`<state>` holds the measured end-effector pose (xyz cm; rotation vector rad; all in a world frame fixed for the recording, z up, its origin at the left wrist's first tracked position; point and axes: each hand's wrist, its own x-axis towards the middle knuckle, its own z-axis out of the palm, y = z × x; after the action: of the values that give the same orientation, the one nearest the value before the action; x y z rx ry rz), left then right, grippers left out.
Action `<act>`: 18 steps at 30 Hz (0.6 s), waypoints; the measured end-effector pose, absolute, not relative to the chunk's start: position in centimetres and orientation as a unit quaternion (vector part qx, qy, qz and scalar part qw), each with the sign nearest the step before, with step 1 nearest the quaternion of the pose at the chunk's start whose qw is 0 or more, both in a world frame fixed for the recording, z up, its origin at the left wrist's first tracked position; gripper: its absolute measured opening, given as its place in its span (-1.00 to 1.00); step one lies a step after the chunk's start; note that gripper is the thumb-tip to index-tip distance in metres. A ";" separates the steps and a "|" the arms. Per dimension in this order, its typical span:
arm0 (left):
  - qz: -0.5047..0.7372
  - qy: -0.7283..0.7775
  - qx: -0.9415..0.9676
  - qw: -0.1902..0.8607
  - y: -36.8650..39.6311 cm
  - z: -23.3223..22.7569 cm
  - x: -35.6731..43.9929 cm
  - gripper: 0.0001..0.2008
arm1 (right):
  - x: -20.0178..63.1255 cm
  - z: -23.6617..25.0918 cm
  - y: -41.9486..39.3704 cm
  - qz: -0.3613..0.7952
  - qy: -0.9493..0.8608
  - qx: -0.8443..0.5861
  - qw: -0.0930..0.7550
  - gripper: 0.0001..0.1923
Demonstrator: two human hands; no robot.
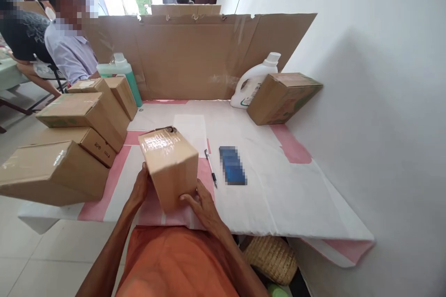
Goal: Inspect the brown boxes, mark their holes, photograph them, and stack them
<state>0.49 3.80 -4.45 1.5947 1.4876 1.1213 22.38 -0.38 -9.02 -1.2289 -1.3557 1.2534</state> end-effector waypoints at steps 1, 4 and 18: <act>0.418 0.579 0.610 0.344 3.1 -4.4 0.0 -0.22 | 22.7 -8.2 -0.3 0.513 -0.544 -0.494 0.443 -0.57; 0.378 0.618 0.587 0.362 1.0 -3.3 -1.3 -0.20 | 23.7 -5.4 -0.2 0.532 -0.512 -0.497 0.456 -0.37; 0.482 0.540 0.639 0.261 6.1 1.9 1.1 -0.32 | 25.0 -1.9 7.6 0.550 -0.481 -0.449 0.514 -0.27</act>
<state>1.09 6.08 1.89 1.7296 1.4607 1.3040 25.00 7.64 -1.86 -1.0789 -1.1561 1.3229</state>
